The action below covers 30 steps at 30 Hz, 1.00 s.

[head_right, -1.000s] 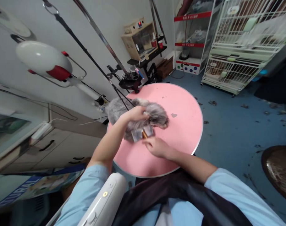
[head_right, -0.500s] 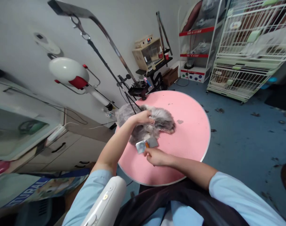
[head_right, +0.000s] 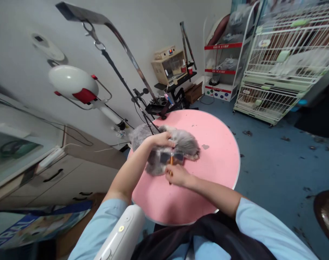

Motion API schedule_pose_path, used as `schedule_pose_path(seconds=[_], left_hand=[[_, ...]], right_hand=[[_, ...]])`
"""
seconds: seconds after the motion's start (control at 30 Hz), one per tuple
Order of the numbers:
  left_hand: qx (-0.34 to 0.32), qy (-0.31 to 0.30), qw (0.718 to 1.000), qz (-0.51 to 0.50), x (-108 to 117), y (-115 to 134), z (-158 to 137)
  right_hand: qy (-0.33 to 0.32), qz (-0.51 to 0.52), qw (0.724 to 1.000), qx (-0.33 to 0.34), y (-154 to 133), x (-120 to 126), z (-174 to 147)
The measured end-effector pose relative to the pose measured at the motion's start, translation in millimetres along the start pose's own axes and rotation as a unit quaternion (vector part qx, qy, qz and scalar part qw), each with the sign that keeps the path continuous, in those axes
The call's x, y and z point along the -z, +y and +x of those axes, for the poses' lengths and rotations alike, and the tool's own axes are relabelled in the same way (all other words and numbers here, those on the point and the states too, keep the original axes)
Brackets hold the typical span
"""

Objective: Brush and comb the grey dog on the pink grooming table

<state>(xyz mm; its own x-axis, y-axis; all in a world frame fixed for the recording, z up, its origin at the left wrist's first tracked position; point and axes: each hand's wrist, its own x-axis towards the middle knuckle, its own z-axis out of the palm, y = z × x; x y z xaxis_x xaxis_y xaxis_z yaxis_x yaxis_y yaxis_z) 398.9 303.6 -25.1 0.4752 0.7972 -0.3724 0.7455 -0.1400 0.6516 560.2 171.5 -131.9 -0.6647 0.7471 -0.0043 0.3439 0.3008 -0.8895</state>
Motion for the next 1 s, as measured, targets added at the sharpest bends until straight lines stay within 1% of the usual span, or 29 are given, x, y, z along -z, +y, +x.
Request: schedule_pose_path(seconds=[0.03, 0.07, 0.1, 0.13, 0.2, 0.23, 0.27, 0.33, 0.37, 0.4, 0.43, 0.5, 0.53, 0.57, 0.6, 0.63, 0.67, 0.7, 0.73, 0.77, 0.8, 0.83, 0.87, 0.93, 0.97, 1.0], left_hand=[[-0.005, 0.001, 1.000, -0.003, 0, 0, 0], [-0.010, 0.009, 1.000, -0.007, 1, -1, 1], [-0.011, 0.020, 1.000, -0.009, 1, -1, 1], [-0.009, 0.030, 0.999, -0.012, 1, -1, 2], [-0.004, 0.025, 1.000, -0.016, 1, -2, 3], [-0.005, 0.016, 1.000, -0.018, 1, -3, 4], [-0.011, 0.008, 1.000, -0.021, 1, -4, 4], [-0.030, -0.001, 0.999, -0.030, 0, -6, 4], [-0.035, -0.001, 0.999, -0.034, 0, -6, 4], [-0.036, 0.002, 0.999, -0.036, 0, -7, 4], [-0.031, 0.008, 0.999, -0.033, 0, -8, 4], [-0.014, 0.013, 1.000, -0.024, 1, -8, 3], [-0.010, 0.013, 1.000, -0.024, 1, -8, 3], [-0.012, 0.013, 0.999, -0.028, 1, -7, 2], [-0.019, 0.015, 0.999, -0.036, 1, -7, 1], [-0.028, 0.018, 0.998, -0.046, 1, -7, 1], [-0.036, 0.023, 0.998, -0.054, 1, -7, 0], [-0.039, 0.028, 0.997, -0.055, 1, -8, 0], [-0.037, 0.030, 0.998, -0.050, 1, -8, 0], [-0.031, 0.029, 0.998, -0.043, 1, -9, 0], [-0.026, 0.026, 0.999, -0.035, 1, -9, 1], [-0.024, 0.021, 0.999, -0.030, 2, -10, 1], [-0.027, 0.016, 0.999, -0.029, 2, -11, 1], [-0.044, 0.011, 0.998, -0.040, 2, -11, 2], [-0.051, 0.012, 0.997, -0.048, 2, -12, 2], [-0.055, 0.012, 0.997, -0.056, 2, -12, 2]], right_hand=[[-0.044, 0.008, 0.999, 0.004, 0, 2, 2], [-0.074, 0.019, 0.997, 0.011, 0, 4, 3], [-0.076, 0.023, 0.997, 0.017, 0, 7, 3], [-0.057, 0.015, 0.998, 0.020, -1, 9, 4], [-0.008, -0.025, 0.999, 0.026, -3, 14, 3], [-0.012, -0.044, 0.999, 0.030, -4, 15, 2], [-0.049, -0.053, 0.997, 0.035, -5, 16, 1], [-0.177, -0.034, 0.982, 0.053, -7, 16, -3], [-0.222, -0.020, 0.973, 0.064, -8, 17, -5], [-0.229, -0.017, 0.971, 0.072, -10, 18, -5], [-0.198, -0.030, 0.977, 0.072, -11, 20, -5], [-0.081, -0.090, 0.991, 0.051, -16, 23, -3], [-0.054, -0.114, 0.991, 0.039, -17, 24, -2], [-0.079, -0.119, 0.989, 0.032, -19, 25, -3], [-0.147, -0.106, 0.983, 0.033, -20, 24, -4], [-0.228, -0.083, 0.969, 0.041, -21, 23, -5], [-0.282, -0.066, 0.956, 0.051, -21, 22, -6], [-0.291, -0.064, 0.953, 0.057, -21, 22, -7], [-0.252, -0.081, 0.963, 0.057, -21, 22, -6], [-0.181, -0.113, 0.976, 0.049, -21, 23, -4], [-0.108, -0.145, 0.983, 0.039, -21, 24, -2], [-0.070, -0.165, 0.983, 0.031, -21, 25, 0], [-0.079, -0.166, 0.982, 0.029, -22, 27, 2], [-0.192, -0.122, 0.973, 0.046, -23, 28, 2], [-0.237, -0.097, 0.965, 0.059, -24, 29, 2], [-0.244, -0.085, 0.964, 0.065, -25, 29, 2]])
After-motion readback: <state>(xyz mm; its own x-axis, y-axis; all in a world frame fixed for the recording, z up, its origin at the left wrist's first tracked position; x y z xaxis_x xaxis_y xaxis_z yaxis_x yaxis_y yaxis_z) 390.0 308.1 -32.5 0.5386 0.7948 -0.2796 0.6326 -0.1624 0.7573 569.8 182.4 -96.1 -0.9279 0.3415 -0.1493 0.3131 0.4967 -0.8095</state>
